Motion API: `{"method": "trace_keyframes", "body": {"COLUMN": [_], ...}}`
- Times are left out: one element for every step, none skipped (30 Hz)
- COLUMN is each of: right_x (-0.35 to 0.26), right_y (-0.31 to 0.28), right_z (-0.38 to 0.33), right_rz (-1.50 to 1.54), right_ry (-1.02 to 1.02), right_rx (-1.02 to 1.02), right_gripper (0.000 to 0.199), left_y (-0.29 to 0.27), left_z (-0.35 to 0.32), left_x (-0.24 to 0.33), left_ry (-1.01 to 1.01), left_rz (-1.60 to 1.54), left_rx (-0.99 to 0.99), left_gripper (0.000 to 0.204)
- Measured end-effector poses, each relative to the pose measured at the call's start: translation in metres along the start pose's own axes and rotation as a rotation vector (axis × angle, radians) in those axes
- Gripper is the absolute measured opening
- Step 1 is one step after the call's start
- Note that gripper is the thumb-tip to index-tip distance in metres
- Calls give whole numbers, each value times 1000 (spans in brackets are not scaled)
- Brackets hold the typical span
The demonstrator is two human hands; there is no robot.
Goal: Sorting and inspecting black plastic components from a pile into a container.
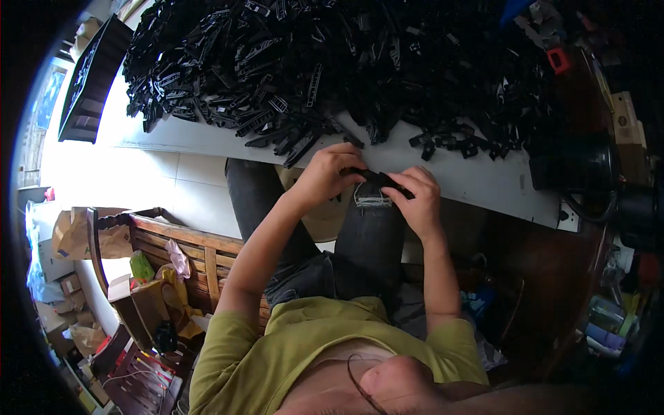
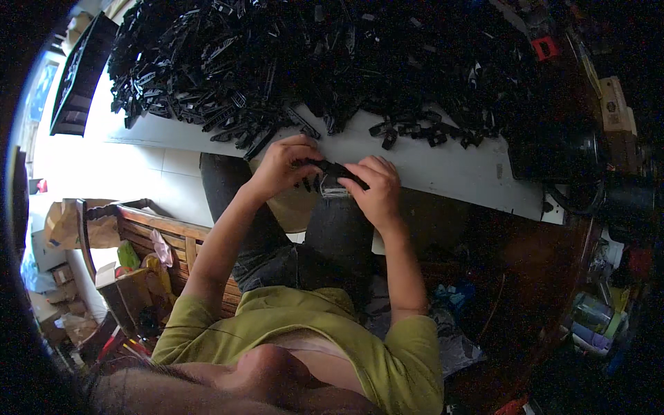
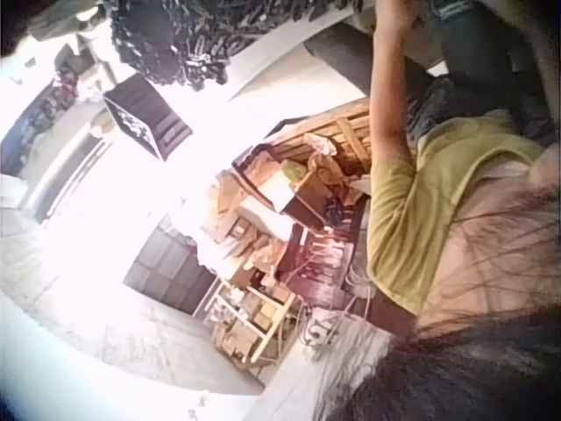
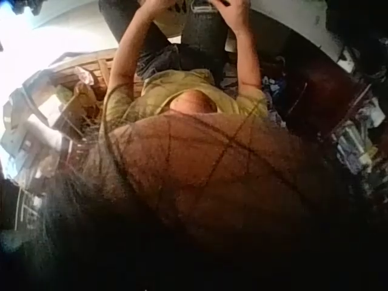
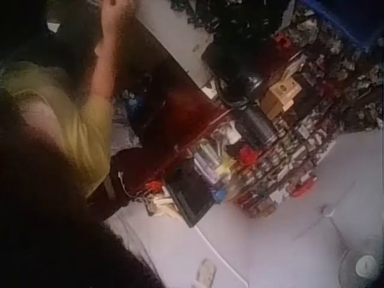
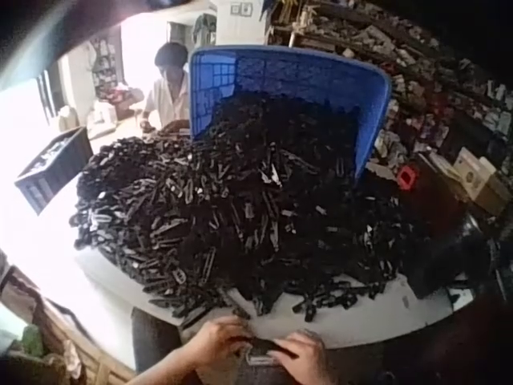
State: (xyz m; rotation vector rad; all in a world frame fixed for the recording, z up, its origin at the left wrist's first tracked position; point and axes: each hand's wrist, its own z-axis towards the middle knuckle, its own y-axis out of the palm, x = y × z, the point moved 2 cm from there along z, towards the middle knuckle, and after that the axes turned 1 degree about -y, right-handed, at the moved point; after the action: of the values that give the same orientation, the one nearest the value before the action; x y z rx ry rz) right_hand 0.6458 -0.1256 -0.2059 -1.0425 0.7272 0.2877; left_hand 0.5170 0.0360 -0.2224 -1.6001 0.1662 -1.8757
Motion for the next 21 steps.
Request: {"method": "trace_keyframes", "body": {"right_x": [0,2,4,6,7,8,9,9,8,7,5,2,0,0,0,-1,-4,-5,-4,-2,-2], "right_y": [-3,-5,-6,-7,-8,-9,-9,-9,-7,-4,3,11,17,22,25,25,22,21,19,16,12], "right_z": [-2,-5,-8,-9,-11,-11,-12,-11,-10,-9,-8,-5,-4,-5,-7,-7,-5,-7,-10,-11,-10], "right_rz": [-22,-22,-21,-20,-22,-18,-13,-15,1,17,19,41,63,62,2,-59,-89,-90,6,100,89], "right_ry": [-16,-15,-15,-14,-9,7,22,26,24,22,21,12,1,-3,-36,-69,-94,-95,-14,65,27], "right_rx": [15,11,23,36,36,26,17,18,13,8,8,59,110,113,152,191,197,197,185,175,159], "right_gripper": [28,28,28,28,28,28,28,28,27,27,27,27,28,28,28,27,27,27,27,28,29], "left_y": [0,0,-1,-1,-1,-1,-1,-1,-1,-1,0,1,2,3,3,2,2,1,1,2,3], "left_z": [0,0,1,1,0,-1,-1,0,0,1,-1,-1,-1,-1,-1,-1,-1,-1,-1,-2,-3], "left_x": [0,1,1,0,-1,-2,-2,-1,0,1,2,2,1,-1,-3,-4,-3,-1,0,0,-1], "left_ry": [4,1,6,12,11,18,24,25,0,-24,-26,-31,-36,-32,-12,8,8,4,-1,3,1], "left_rz": [2,0,11,22,18,20,23,21,9,-3,-1,-11,-20,-18,0,18,18,3,-14,-14,-5], "left_rx": [-2,-1,0,0,-4,6,16,12,11,10,10,13,17,19,26,34,34,44,54,56,57], "left_gripper": [24,24,24,24,24,24,24,24,24,24,24,24,24,24,24,24,24,24,24,24,24]}}
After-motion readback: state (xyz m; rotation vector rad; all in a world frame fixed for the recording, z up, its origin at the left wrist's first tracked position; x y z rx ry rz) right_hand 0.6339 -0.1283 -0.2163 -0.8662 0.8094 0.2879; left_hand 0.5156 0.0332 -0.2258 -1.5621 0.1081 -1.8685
